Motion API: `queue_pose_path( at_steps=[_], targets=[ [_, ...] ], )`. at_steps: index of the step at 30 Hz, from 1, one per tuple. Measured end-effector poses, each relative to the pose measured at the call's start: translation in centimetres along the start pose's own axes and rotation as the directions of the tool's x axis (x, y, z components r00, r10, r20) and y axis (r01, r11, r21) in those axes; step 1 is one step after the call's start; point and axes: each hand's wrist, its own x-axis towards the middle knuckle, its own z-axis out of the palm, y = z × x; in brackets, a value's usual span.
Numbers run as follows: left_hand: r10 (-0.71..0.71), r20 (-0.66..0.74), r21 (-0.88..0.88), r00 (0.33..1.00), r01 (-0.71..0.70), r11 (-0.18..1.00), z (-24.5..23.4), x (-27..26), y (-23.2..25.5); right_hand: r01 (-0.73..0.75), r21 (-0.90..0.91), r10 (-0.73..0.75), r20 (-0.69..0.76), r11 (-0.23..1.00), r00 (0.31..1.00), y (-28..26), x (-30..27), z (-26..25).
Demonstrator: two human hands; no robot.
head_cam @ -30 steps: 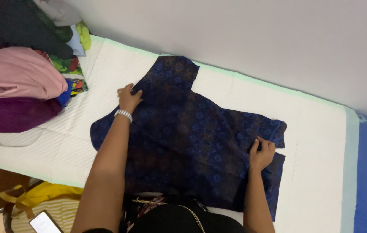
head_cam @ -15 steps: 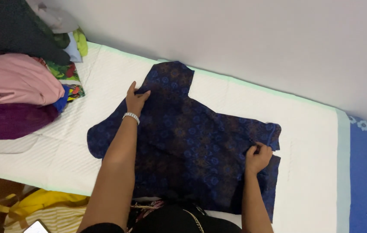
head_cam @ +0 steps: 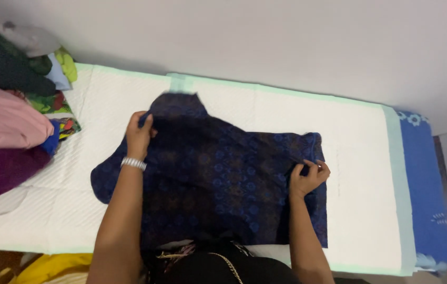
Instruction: Folding a blue patterned garment on a bed
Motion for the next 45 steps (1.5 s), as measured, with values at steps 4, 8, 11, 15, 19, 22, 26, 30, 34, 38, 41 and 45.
queue_pose_path(
  at_steps=[4,8,11,15,19,22,26,30,34,38,41,45],
  targets=[
    [0.101,0.065,-0.157,0.993,-0.089,0.984,-4.2,-6.4,5.9,0.011,-0.043,-0.013,-0.043,0.999,0.999,-3.0,2.7,-5.3],
    [0.138,0.038,-0.286,0.99,-0.121,0.951,-7.9,-10.1,6.8,-0.015,0.188,-0.001,0.09,0.982,0.996,-4.3,5.2,-11.1],
    [0.171,-0.011,-0.316,0.985,-0.165,0.934,-9.9,-12.0,6.8,-0.11,0.253,0.052,0.229,0.961,0.972,-4.6,6.2,-15.2],
    [0.184,-0.077,-0.426,0.98,-0.199,0.883,-10.7,-13.7,5.8,-0.276,0.249,0.162,0.398,0.928,0.903,-5.4,6.4,-19.0],
    [0.158,-0.092,-0.486,0.983,-0.183,0.855,-10.6,-14.6,5.4,-0.315,0.184,0.188,0.498,0.931,0.847,-6.7,6.1,-21.0],
    [0.143,-0.134,-0.517,0.981,-0.193,0.834,-11.3,-15.2,5.1,-0.308,0.129,0.164,0.624,0.943,0.764,-7.9,6.4,-22.7],
    [0.166,-0.175,-0.492,0.97,-0.232,0.839,-12.7,-15.8,5.3,-0.336,0.02,0.198,0.774,0.942,0.601,-10.7,8.1,-25.3],
    [0.191,-0.208,-0.481,0.959,-0.27,0.834,-13.5,-16.0,5.1,-0.261,-0.14,0.26,0.82,0.955,0.51,-10.0,8.1,-27.0],
    [0.212,-0.202,-0.478,0.956,-0.285,0.831,-13.7,-16.1,5.2,-0.177,-0.167,0.24,0.779,0.97,0.579,-4.4,6.6,-27.5],
    [0.223,-0.181,-0.458,0.958,-0.282,0.843,-13.5,-16.1,6.8,-0.177,-0.087,0.193,0.605,0.98,0.772,-3.1,7.2,-27.3],
    [0.227,-0.142,-0.458,0.963,-0.267,0.848,-12.8,-15.1,8.0,-0.164,-0.01,0.149,0.476,0.986,0.867,-2.9,8.2,-25.4],
    [0.236,-0.077,-0.451,0.969,-0.245,0.858,-11.3,-13.1,9.4,-0.176,0.111,0.128,0.345,0.978,0.93,-2.2,10.2,-22.0]
  ],
)
